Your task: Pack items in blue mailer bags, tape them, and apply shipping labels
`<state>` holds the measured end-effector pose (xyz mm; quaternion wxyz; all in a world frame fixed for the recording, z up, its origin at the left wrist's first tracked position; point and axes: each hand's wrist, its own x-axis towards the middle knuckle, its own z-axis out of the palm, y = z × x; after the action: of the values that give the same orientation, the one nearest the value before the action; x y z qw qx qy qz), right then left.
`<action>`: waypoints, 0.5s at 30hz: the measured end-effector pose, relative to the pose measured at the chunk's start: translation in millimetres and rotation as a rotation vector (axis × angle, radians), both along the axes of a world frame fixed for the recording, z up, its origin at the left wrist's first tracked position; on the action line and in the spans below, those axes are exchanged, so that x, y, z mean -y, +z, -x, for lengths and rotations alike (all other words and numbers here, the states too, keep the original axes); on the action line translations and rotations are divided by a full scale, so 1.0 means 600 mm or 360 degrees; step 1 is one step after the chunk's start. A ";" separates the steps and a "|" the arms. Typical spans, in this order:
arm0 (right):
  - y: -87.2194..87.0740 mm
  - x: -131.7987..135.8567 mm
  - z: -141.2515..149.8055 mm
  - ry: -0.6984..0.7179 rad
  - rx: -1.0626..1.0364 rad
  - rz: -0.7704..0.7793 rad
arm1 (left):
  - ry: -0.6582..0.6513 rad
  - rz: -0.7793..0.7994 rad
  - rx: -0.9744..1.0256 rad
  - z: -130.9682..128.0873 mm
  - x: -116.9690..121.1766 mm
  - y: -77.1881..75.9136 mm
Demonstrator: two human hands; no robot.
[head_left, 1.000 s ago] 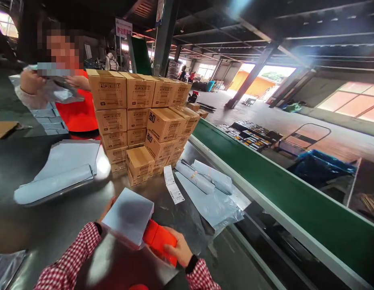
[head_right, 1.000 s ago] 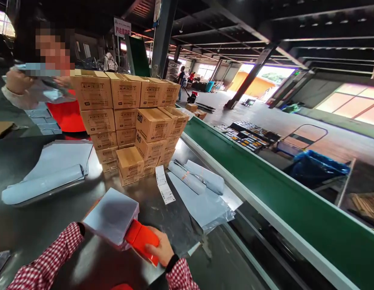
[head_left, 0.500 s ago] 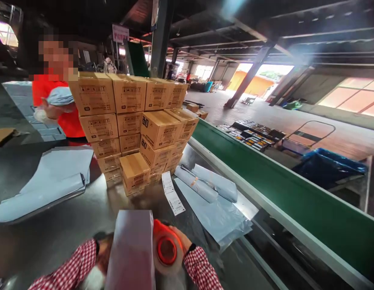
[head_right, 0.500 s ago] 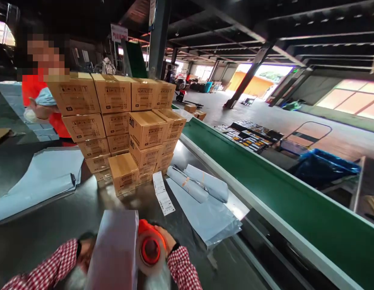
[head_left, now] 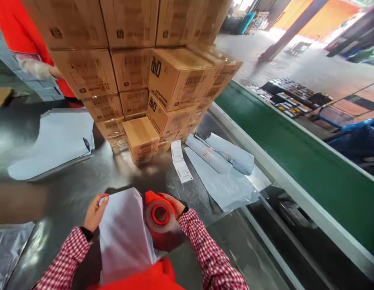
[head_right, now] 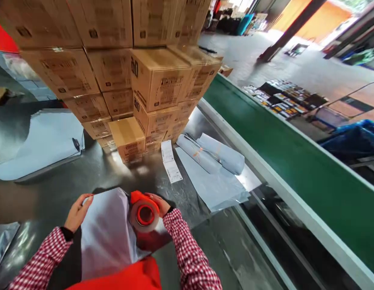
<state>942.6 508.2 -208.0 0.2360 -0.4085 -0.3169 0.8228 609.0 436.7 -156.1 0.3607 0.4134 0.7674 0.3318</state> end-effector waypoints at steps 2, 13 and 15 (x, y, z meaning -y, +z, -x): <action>-0.005 0.014 -0.016 0.0210 0.0030 0.0069 | 0.0277 0.0039 -0.0107 0.029 0.044 -0.006; -0.053 0.063 0.032 0.1145 0.0078 -0.0072 | 0.1694 0.0293 -0.0784 0.068 0.298 -0.074; -0.058 0.053 0.074 0.1183 0.0089 -0.0235 | 0.1741 0.0317 -0.0783 0.052 0.326 -0.081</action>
<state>898.4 476.7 -242.9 -0.0587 -0.2699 -0.5081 0.8158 578.0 240.8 -204.6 -0.0131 -0.0123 0.9567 0.2904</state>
